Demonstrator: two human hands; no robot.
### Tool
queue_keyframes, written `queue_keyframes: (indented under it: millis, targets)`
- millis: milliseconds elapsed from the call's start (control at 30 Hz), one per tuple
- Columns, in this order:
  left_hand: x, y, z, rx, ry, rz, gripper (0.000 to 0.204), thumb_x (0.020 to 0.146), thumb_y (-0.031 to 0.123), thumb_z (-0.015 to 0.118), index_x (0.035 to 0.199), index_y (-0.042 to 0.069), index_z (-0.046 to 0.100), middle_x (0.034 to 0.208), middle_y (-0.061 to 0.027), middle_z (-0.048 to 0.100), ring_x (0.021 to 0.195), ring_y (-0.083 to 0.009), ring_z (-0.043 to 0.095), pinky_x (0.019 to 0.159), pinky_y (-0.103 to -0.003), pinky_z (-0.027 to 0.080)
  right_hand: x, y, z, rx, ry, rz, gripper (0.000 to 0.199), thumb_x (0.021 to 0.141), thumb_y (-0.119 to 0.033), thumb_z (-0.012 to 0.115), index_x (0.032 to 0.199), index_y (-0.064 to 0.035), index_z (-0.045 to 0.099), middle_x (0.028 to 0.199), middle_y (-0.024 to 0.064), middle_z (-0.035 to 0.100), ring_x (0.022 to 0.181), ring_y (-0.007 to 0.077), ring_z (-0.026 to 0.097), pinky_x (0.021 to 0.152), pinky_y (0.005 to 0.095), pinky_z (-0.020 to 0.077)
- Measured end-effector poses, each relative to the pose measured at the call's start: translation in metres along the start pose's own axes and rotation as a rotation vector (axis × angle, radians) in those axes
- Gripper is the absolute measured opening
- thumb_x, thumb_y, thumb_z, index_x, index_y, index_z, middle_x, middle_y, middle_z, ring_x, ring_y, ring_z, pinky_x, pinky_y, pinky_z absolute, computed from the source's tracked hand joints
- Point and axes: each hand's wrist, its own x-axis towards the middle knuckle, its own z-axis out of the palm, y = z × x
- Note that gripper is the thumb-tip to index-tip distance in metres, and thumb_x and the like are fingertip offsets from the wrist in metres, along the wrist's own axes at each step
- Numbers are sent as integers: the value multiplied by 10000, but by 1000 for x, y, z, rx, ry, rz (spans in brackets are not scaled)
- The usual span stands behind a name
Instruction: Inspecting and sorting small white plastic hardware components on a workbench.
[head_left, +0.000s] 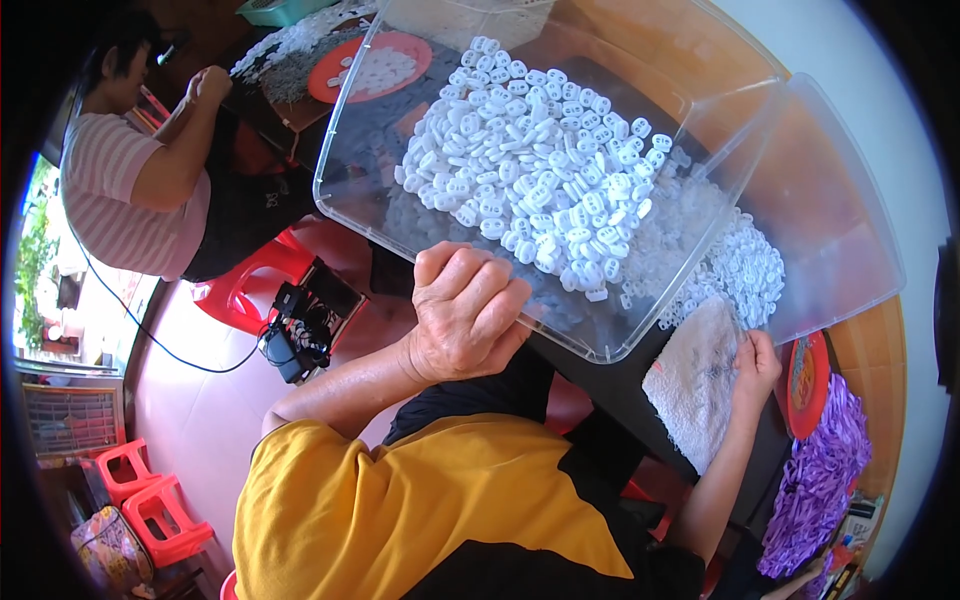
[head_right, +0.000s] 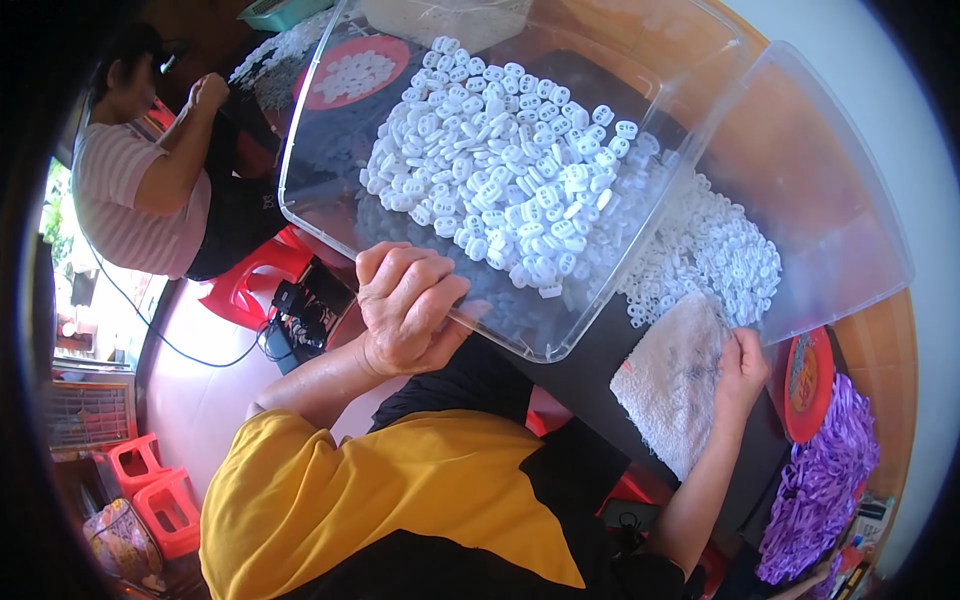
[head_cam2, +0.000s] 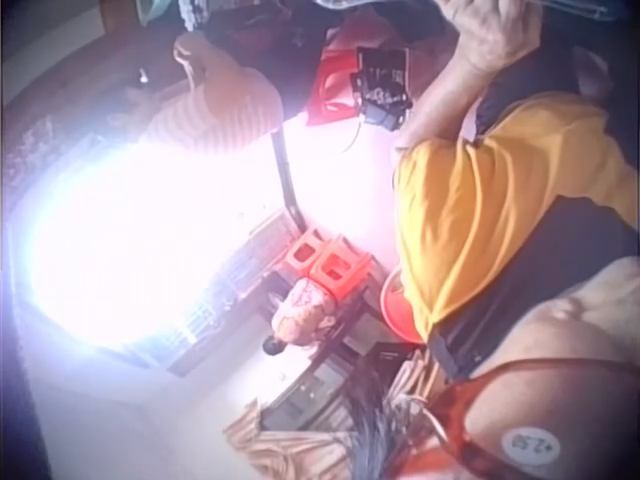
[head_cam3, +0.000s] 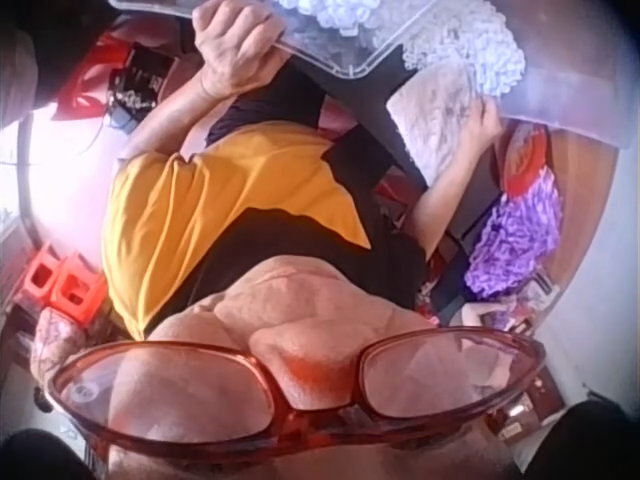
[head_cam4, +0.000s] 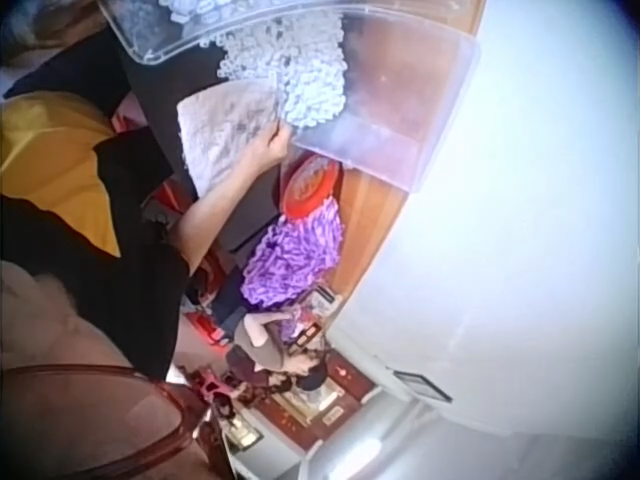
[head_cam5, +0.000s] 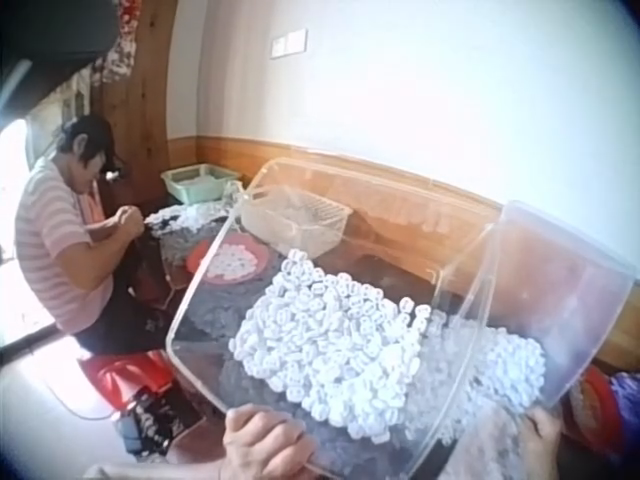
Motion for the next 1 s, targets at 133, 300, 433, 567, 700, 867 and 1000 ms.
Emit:
queue_keyframes:
  millis: [133,300,433,567,700,867,1000]
  targets:
    - [1,-1,0,1,-5,2,281,644,186,764,849,85,599,817,-55,579,756,-245,574,717,-380,383,0,-3,0,-7,-4,-5,55,864,-59,597,862,-4,602,612,-4,483,557,68,447,521,248,358]
    - [6,0,-1,3,-3,12,279,630,160,756,846,77,600,805,-55,577,737,-244,568,714,-371,380,-3,-7,0,-16,2,11,43,856,-47,591,862,-5,597,622,0,485,563,68,452,525,251,366]
    - [12,-2,4,28,39,53,272,628,141,722,858,90,585,760,-38,561,677,-229,539,710,-368,366,-2,-9,-3,-76,-22,34,60,854,-52,588,877,3,595,625,47,511,569,107,490,551,280,407]
    - [18,-3,4,78,-29,53,231,675,180,717,857,114,590,794,-41,569,731,-244,544,748,-384,361,-1,0,-2,-90,4,-20,136,862,-119,607,913,7,606,697,133,594,639,176,593,630,328,464]
    - [30,-5,3,91,-51,84,258,692,201,714,911,100,621,842,-52,602,777,-242,560,768,-373,368,1,0,-2,-140,67,-47,134,853,-119,625,938,-17,636,707,125,610,657,158,619,619,315,462]
    - [58,-14,14,78,-34,142,391,671,241,779,999,80,639,961,-73,623,881,-265,566,843,-376,385,-1,-7,-8,-31,233,-34,99,850,-99,647,907,-19,643,656,94,605,599,112,579,573,280,445]
    - [71,-22,17,45,-57,167,509,637,299,821,1060,84,637,1026,-71,618,953,-260,559,888,-384,370,-2,-9,-10,42,269,-65,88,844,-102,662,882,-24,645,621,76,593,555,103,548,544,278,431]
